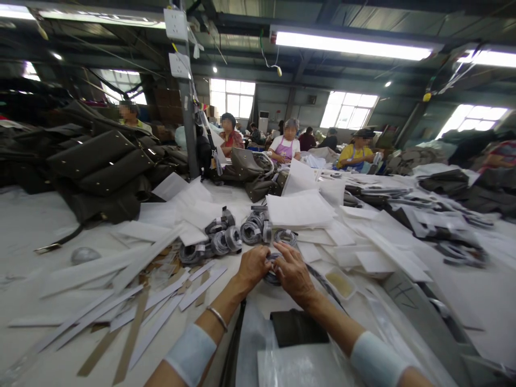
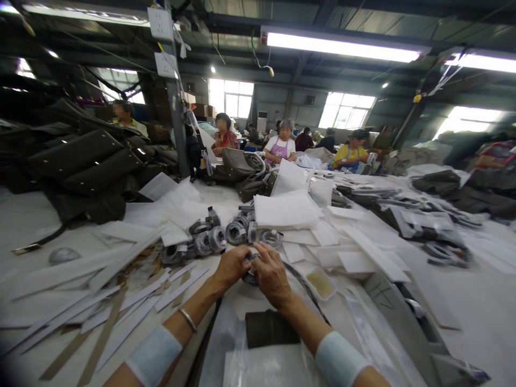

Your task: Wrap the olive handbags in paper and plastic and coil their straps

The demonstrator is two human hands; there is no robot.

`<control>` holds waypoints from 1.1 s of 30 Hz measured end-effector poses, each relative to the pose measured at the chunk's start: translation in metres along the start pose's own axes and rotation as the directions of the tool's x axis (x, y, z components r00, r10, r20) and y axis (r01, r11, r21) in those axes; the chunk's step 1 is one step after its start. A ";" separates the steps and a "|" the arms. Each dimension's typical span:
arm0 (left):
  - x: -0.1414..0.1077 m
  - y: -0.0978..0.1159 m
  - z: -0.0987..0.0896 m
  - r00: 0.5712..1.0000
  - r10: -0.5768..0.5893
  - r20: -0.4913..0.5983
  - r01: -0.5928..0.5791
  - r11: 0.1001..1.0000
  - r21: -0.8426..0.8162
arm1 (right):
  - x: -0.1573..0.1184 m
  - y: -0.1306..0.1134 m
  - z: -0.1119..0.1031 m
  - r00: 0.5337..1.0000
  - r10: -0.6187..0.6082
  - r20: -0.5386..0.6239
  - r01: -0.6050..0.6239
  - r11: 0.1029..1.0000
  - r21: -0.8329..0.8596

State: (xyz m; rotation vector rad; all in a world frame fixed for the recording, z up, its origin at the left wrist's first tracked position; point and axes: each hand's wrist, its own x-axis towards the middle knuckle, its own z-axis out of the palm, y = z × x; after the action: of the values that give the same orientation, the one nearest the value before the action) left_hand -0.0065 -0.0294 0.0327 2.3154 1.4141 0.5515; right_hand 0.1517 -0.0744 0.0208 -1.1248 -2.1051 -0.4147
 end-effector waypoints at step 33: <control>0.008 -0.038 0.023 0.953 -0.043 0.298 0.256 0.638 -0.726 | -0.005 0.016 -0.022 0.984 0.069 0.165 -0.118 0.943 0.310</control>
State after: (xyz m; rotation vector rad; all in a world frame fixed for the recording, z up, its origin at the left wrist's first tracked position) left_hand -0.0208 -0.0087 -0.0048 1.4953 0.9617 0.6152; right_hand 0.1765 -0.0805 0.0326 -1.0847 -2.1418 0.0615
